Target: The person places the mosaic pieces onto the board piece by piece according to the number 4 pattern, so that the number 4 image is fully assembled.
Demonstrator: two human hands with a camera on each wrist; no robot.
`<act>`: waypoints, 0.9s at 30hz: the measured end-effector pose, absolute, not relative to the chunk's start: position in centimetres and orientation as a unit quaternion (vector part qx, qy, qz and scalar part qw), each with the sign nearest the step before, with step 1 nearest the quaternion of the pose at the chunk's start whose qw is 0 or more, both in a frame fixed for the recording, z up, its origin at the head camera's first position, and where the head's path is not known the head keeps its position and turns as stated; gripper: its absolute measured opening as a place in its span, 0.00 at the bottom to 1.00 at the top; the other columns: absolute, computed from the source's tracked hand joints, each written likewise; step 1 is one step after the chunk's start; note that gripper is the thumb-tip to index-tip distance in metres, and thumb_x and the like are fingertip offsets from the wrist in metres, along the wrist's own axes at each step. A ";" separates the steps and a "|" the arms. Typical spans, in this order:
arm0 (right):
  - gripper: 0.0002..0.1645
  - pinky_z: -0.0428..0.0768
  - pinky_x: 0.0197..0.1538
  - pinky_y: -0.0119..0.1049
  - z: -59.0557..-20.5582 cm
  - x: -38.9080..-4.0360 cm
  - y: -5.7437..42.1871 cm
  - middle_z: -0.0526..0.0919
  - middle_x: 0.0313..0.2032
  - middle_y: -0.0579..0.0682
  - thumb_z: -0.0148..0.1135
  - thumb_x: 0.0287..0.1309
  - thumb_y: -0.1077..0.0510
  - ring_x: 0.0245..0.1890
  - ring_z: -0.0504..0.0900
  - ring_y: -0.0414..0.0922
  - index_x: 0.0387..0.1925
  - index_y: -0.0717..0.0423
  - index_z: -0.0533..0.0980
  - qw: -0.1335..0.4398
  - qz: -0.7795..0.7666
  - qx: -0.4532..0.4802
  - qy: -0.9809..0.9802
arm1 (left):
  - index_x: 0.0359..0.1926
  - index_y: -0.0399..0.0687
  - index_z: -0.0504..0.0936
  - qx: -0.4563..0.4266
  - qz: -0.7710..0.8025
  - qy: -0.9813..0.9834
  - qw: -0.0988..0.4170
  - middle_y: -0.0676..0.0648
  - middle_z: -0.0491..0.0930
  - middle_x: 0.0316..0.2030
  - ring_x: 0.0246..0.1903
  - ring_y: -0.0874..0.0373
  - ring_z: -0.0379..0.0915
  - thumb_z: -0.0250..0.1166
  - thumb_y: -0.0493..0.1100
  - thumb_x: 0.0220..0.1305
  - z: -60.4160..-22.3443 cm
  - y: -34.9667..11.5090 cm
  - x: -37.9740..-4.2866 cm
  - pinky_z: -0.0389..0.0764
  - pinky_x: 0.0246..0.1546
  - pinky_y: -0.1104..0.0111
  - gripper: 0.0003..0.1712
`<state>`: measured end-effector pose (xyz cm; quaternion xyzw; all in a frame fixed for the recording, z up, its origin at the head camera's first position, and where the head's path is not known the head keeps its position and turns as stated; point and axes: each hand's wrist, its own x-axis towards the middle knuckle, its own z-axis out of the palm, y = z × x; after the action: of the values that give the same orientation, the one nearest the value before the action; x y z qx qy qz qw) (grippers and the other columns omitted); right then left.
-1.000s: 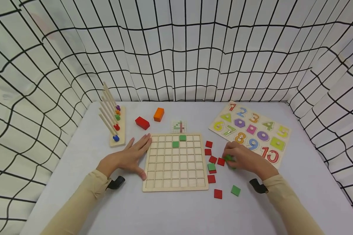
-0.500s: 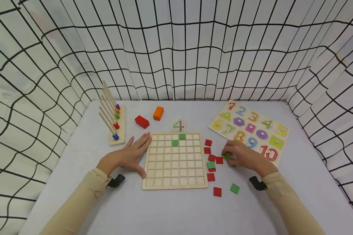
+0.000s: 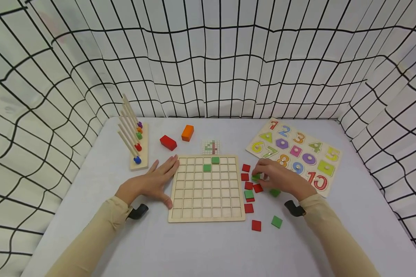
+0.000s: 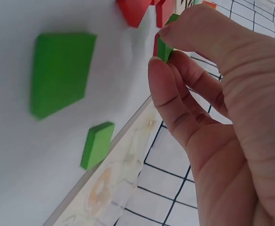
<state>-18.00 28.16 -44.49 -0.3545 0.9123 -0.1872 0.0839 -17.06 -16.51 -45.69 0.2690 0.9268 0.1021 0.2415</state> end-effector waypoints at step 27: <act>0.13 0.88 0.48 0.35 -44.5 -20.4 18.2 0.82 0.51 0.54 0.74 0.64 0.64 0.43 0.82 0.45 0.50 0.55 0.87 0.070 -0.203 -0.464 0.860 | 0.86 0.35 0.35 0.273 0.112 0.925 0.242 0.36 0.27 0.87 0.88 0.39 0.24 0.82 0.74 0.45 -46.1 -16.7 -17.3 0.30 0.83 0.33 0.88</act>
<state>-20.40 18.24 -44.53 -0.4636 0.8597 -0.2030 0.0697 -17.26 -16.74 -46.14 0.2726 0.9245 0.1119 0.2417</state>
